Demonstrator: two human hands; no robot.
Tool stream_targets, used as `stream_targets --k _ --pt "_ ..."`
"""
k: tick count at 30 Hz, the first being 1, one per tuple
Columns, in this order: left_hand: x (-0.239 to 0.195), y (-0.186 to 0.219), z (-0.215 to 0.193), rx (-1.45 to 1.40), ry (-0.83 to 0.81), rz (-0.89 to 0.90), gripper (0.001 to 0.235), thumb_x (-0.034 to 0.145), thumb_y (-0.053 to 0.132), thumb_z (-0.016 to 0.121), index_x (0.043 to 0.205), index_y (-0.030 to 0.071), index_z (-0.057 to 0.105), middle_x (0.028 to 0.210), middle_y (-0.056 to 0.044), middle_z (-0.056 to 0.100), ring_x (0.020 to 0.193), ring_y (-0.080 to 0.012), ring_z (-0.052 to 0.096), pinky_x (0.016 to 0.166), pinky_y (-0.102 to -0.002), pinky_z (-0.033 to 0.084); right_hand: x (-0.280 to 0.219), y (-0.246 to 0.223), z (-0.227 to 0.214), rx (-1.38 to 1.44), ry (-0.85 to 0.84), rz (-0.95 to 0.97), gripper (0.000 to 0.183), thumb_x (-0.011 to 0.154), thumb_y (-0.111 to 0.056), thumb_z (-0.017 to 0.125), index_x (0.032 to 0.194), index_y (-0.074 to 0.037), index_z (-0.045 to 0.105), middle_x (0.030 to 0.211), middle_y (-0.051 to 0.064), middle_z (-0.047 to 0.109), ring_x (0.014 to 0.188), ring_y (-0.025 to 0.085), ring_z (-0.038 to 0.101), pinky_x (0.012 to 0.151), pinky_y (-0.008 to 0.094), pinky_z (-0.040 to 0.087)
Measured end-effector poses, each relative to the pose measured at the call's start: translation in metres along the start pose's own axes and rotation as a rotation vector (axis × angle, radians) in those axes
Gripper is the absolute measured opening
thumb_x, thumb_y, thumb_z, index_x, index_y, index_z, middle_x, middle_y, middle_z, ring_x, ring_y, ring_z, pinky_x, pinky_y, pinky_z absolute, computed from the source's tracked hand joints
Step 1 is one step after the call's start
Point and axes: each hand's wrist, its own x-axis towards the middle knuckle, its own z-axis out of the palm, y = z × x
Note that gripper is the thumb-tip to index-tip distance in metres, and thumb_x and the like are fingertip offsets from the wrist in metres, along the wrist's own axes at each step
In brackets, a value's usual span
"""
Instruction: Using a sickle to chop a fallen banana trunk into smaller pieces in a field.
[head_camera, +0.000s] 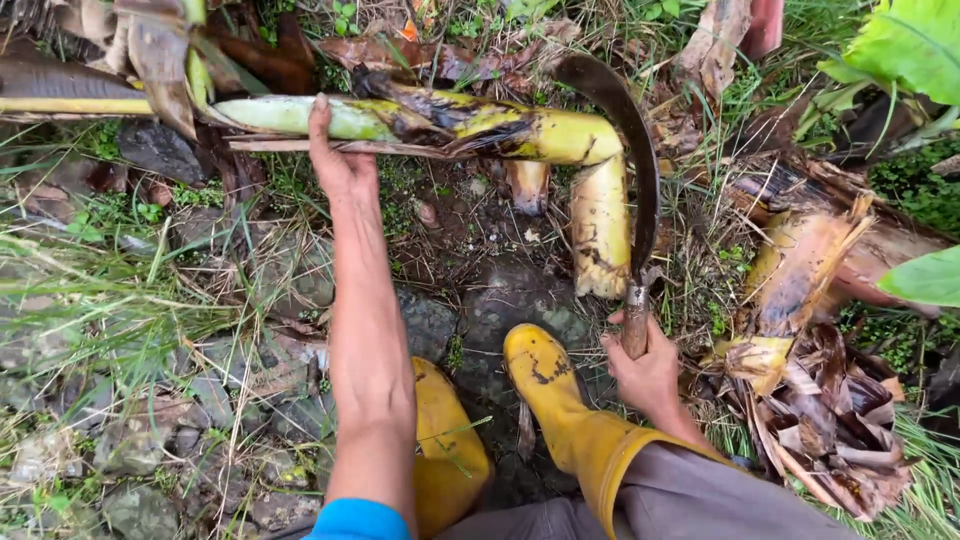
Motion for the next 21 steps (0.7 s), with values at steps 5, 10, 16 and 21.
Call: stream_targets --k 5,10,16,21 --pt "-0.034 -0.016 0.016 -0.005 -0.073 0.135 0.052 0.067 0.018 0.089 0.115 0.006 0.073 0.114 -0.010 0.074 0.107 -0.0296 0.069 0.098 -0.048 0.058 0.005 0.001 0.009 -0.154 -0.001 -0.009 0.012 0.095 -0.017 0.065 0.106 -0.012 0.066 0.060 -0.001 0.050 0.042 0.012 0.046 0.037 0.033 0.048" --pt "-0.077 -0.015 0.052 -0.040 -0.029 0.159 0.052 0.065 0.009 0.090 0.113 0.004 0.070 0.103 -0.011 0.076 0.100 -0.0305 0.073 0.091 -0.052 0.063 0.008 0.006 0.018 -0.101 -0.005 -0.184 0.014 0.099 -0.021 0.061 0.088 -0.014 0.058 0.057 -0.006 0.039 0.045 0.011 0.038 0.042 0.033 0.042" --pt "-0.118 -0.020 0.087 0.199 0.052 0.366 0.027 0.064 0.016 0.093 0.088 0.014 0.079 0.099 -0.003 0.083 0.111 -0.0256 0.073 0.110 -0.055 0.046 0.022 -0.004 0.036 -0.246 -0.033 -0.067 0.013 0.101 -0.021 0.064 0.105 -0.009 0.060 0.059 -0.002 0.047 0.037 0.011 0.045 0.035 0.029 0.051" --pt "-0.139 -0.008 0.100 0.086 0.182 0.273 0.041 0.059 0.009 0.087 0.097 0.006 0.072 0.100 -0.012 0.076 0.091 -0.0307 0.073 0.083 -0.050 0.065 0.014 -0.042 0.039 -0.221 -0.051 0.122 0.032 0.098 -0.017 0.062 0.128 -0.011 0.053 0.073 0.006 0.056 0.049 0.015 0.054 0.043 0.031 0.055"
